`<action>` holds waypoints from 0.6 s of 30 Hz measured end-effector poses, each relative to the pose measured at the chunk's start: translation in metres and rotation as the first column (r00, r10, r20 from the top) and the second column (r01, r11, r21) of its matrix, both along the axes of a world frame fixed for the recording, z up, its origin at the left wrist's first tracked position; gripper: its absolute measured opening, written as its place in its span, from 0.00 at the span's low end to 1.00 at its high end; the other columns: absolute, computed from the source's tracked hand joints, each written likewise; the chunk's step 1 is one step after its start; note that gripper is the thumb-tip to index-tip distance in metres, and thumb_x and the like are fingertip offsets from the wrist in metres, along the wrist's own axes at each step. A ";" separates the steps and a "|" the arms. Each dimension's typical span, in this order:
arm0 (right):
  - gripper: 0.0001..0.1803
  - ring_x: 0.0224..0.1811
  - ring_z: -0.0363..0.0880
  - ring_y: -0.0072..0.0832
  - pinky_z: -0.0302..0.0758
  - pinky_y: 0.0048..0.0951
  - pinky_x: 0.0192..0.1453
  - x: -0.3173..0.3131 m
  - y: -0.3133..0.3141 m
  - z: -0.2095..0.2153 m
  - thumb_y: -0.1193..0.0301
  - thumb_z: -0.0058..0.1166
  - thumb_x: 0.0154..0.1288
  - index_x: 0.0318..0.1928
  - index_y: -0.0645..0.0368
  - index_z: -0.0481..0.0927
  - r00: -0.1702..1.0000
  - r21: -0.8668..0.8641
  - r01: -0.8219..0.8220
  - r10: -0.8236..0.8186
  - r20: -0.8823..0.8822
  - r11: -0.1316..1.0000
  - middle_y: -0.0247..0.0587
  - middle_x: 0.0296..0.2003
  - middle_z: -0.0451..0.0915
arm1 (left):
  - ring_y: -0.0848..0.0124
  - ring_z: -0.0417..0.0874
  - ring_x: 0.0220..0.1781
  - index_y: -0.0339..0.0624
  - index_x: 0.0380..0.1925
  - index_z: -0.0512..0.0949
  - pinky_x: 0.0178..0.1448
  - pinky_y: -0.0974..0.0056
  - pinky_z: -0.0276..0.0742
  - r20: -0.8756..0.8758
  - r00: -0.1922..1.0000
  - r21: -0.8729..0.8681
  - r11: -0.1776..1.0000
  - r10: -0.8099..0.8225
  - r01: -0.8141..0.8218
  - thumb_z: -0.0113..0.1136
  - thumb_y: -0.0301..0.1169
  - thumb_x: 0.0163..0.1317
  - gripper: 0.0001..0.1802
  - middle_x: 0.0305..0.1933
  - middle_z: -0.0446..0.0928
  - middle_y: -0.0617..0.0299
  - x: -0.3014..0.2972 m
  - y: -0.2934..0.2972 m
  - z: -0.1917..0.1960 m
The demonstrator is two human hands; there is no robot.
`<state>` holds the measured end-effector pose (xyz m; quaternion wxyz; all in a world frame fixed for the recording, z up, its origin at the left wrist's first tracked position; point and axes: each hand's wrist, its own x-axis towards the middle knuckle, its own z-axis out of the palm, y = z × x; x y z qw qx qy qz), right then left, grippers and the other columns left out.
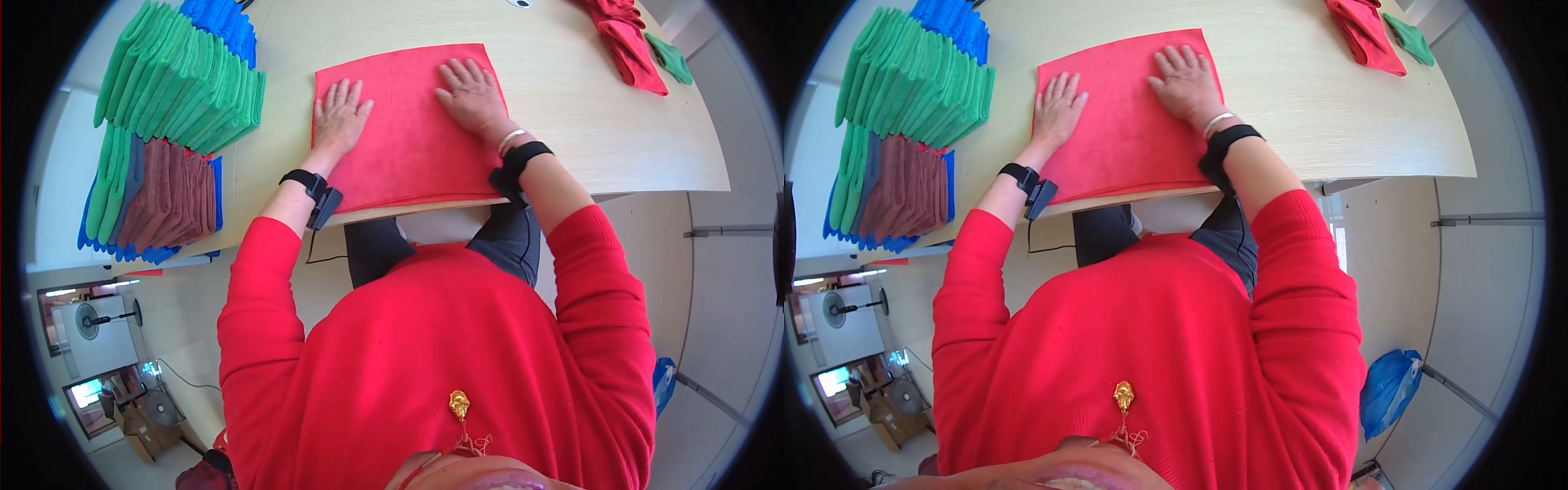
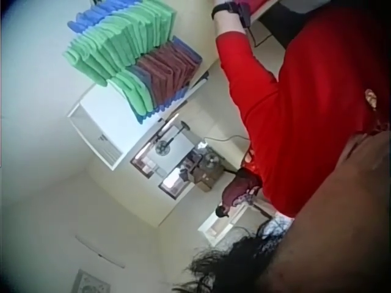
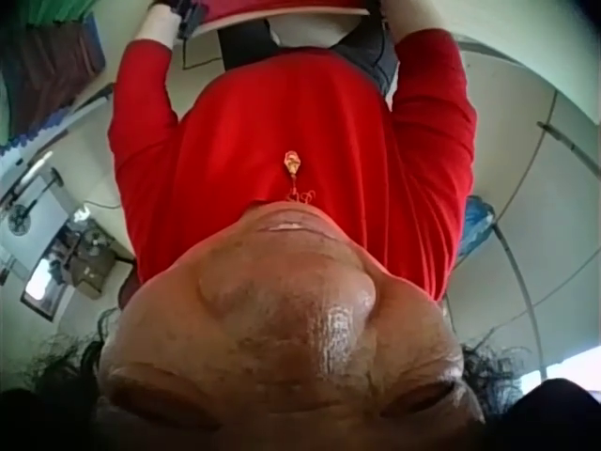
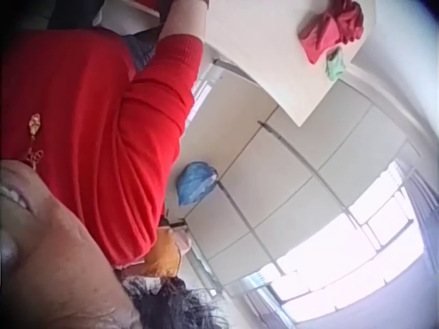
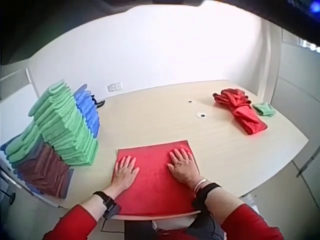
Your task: The person folds green and red towels by hand, spreading each flat on the table and folding them into smaller rectangles before placing them onto stacks.
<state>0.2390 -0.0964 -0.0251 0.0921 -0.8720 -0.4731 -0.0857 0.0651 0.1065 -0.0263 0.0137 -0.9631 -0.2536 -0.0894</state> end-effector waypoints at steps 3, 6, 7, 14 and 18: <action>0.33 0.74 0.48 0.43 0.46 0.48 0.74 0.022 -0.018 0.006 0.48 0.32 0.71 0.70 0.51 0.57 0.997 0.010 0.072 -0.072 -0.009 0.997 0.40 0.72 0.53 | 0.59 0.46 0.77 0.54 0.71 0.54 0.75 0.45 0.41 0.030 0.998 -0.056 0.997 0.061 -0.059 0.37 0.54 0.69 0.34 0.76 0.49 0.57 -0.015 0.021 0.000; 0.33 0.75 0.46 0.43 0.45 0.48 0.74 0.032 -0.025 0.008 0.48 0.32 0.71 0.70 0.51 0.56 0.987 0.000 0.154 -0.154 -0.049 0.988 0.40 0.72 0.52 | 0.59 0.46 0.77 0.52 0.71 0.54 0.75 0.45 0.41 0.003 0.991 -0.086 0.987 0.135 -0.134 0.37 0.54 0.69 0.34 0.76 0.49 0.57 -0.022 0.029 0.004; 0.33 0.75 0.46 0.43 0.45 0.48 0.74 0.035 -0.024 0.010 0.48 0.32 0.71 0.70 0.51 0.56 0.983 -0.046 0.185 -0.186 -0.001 0.982 0.40 0.72 0.52 | 0.60 0.46 0.77 0.52 0.71 0.54 0.75 0.45 0.40 -0.035 0.983 -0.089 0.979 0.180 -0.182 0.37 0.54 0.69 0.34 0.76 0.49 0.56 -0.022 0.030 0.006; 0.34 0.74 0.47 0.44 0.46 0.50 0.74 0.014 0.040 0.031 0.49 0.32 0.71 0.71 0.52 0.54 0.980 -0.105 0.075 -0.054 0.192 0.992 0.40 0.71 0.53 | 0.60 0.45 0.78 0.50 0.71 0.54 0.76 0.45 0.38 -0.006 0.999 0.144 0.988 -0.050 0.050 0.36 0.53 0.70 0.34 0.76 0.47 0.57 0.027 0.004 0.014; 0.33 0.75 0.45 0.41 0.45 0.49 0.75 0.005 0.074 0.024 0.49 0.31 0.72 0.71 0.50 0.54 0.997 -0.108 -0.068 0.063 -0.052 0.992 0.37 0.72 0.52 | 0.61 0.44 0.78 0.51 0.71 0.53 0.76 0.46 0.39 -0.057 0.986 0.001 0.987 -0.160 0.160 0.36 0.53 0.70 0.34 0.76 0.47 0.57 0.061 -0.005 0.010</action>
